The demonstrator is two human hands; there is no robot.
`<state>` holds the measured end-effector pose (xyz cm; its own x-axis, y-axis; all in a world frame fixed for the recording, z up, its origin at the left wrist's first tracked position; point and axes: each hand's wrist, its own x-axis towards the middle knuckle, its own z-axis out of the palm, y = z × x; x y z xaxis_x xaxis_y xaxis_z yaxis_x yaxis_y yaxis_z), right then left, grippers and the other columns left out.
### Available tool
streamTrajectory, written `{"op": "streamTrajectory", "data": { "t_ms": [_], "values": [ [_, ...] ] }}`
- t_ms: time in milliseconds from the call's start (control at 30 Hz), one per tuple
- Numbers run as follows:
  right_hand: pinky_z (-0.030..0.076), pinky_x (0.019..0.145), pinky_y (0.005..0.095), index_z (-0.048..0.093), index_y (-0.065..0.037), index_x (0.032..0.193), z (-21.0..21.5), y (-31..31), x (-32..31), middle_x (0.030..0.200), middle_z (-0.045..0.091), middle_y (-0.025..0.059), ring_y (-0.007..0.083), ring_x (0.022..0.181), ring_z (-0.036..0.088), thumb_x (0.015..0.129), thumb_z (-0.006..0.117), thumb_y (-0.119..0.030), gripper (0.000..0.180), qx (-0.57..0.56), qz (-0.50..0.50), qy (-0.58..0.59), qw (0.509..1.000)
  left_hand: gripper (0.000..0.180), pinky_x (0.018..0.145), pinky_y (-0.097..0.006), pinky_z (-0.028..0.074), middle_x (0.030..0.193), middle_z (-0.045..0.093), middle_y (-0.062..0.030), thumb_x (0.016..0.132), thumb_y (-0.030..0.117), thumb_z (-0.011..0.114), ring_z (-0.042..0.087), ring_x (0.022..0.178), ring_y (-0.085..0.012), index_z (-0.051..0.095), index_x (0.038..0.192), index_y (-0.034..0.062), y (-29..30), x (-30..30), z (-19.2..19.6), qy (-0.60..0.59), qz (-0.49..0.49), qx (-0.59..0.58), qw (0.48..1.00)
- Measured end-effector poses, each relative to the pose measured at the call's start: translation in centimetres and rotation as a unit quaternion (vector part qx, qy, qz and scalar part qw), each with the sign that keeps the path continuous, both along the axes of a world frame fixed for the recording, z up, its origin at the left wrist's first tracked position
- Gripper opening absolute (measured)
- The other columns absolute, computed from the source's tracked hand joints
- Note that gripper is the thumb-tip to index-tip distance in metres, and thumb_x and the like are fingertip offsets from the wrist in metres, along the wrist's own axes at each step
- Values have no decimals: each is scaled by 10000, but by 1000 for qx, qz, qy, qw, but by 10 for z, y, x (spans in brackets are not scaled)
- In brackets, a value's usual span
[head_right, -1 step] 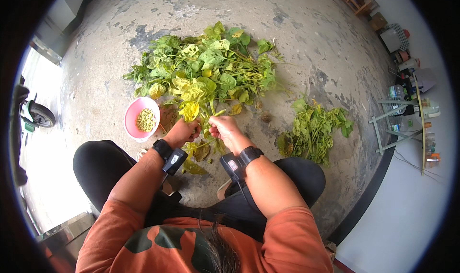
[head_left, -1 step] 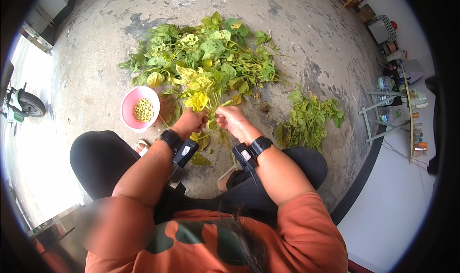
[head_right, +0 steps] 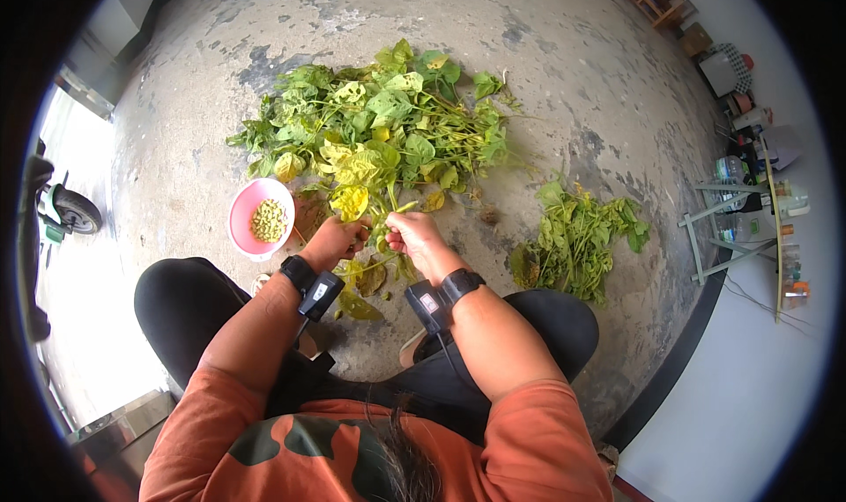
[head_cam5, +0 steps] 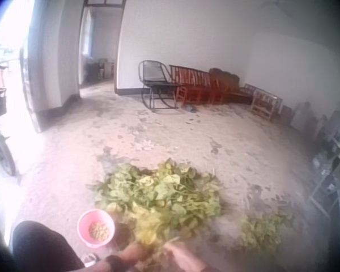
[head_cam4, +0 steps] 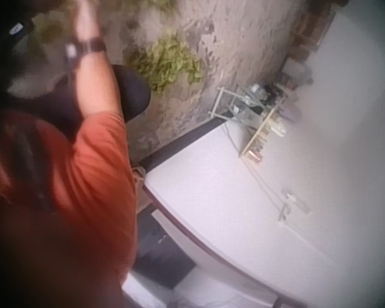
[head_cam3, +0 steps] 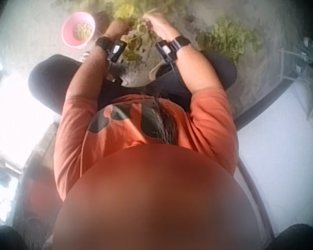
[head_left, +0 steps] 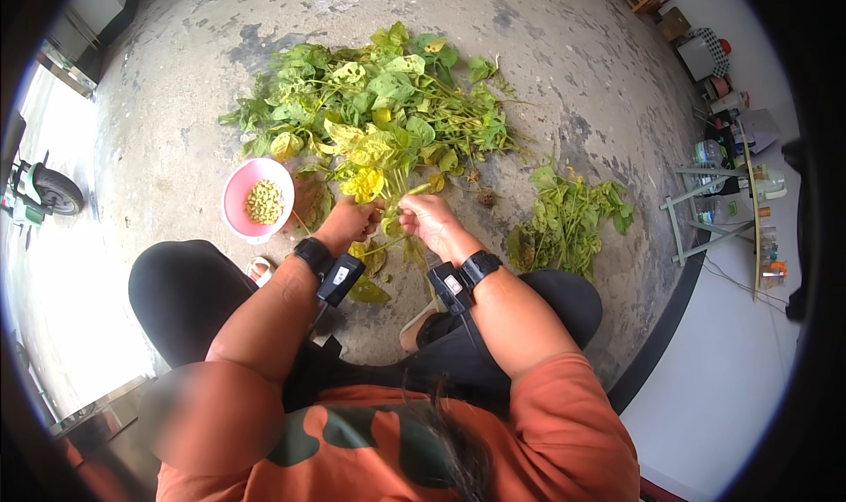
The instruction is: The person sits on a low stool and shells green vegetables by hand, placing the shelled contents into a pink bowl and discarding the stems and leaves onto the floor. The person handles the vegetables one at a time, repeatedly picking, shelling, and discarding.
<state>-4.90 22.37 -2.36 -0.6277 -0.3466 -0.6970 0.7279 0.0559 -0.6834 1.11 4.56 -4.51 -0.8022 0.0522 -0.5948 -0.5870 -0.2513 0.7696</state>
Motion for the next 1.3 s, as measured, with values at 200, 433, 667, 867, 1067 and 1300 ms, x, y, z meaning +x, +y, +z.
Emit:
{"op": "streamTrajectory", "data": {
  "t_ms": [200, 433, 667, 867, 1067, 1300],
  "values": [
    [463, 618, 243, 616, -78, 871, -3, 0, -2, 805, 603, 13, 112, 716, 590, 870, 641, -165, 90, 1, -27, 16, 1000, 275, 458, -264, 381, 656, 579, -22, 934, 257, 581, 521, 542, -100, 645, 907, -10, -1, -2, -1, 55, -79, -197, 976],
    [400, 552, 221, 627, -96, 894, -4, -2, -2, 814, 635, -16, 87, 696, 597, 867, 629, -154, 64, 10, 8, 26, 1000, 225, 602, -431, 488, 738, 645, -204, 871, 263, 642, 614, 661, -401, 693, 902, 46, 9, 4, -3, 266, -149, -439, 845],
    [415, 601, 216, 636, -109, 881, -4, 4, -4, 812, 635, -20, 84, 747, 594, 857, 664, -148, 53, -47, 43, -10, 998, 295, 588, -459, 500, 708, 635, -192, 938, 287, 529, 623, 651, -388, 636, 819, 40, 12, 10, 4, 313, -185, -529, 766],
    [464, 619, 222, 633, -71, 867, -6, 3, -4, 813, 640, 14, 112, 736, 604, 855, 666, -109, 52, -98, 3, -35, 995, 305, 564, -468, 491, 684, 623, -204, 958, 304, 503, 619, 634, -387, 602, 825, 47, 14, 12, 14, 306, -184, -555, 751],
    [486, 625, 235, 629, -52, 858, -10, -1, 0, 815, 647, 33, 130, 730, 616, 848, 677, -100, 69, -131, -39, -33, 990, 260, 521, -412, 467, 577, 567, -137, 963, 256, 496, 573, 526, -345, 583, 834, 48, 11, 5, -6, 345, -126, -403, 838],
    [472, 648, 259, 656, -13, 890, -18, -11, 10, 812, 662, 61, 123, 715, 591, 783, 680, -133, 162, -56, 18, 159, 985, 233, 415, -279, 300, 559, 445, 37, 959, 284, 527, 423, 459, -95, 563, 820, 101, 2, -4, -31, 533, -72, -406, 739]
  ]
}}
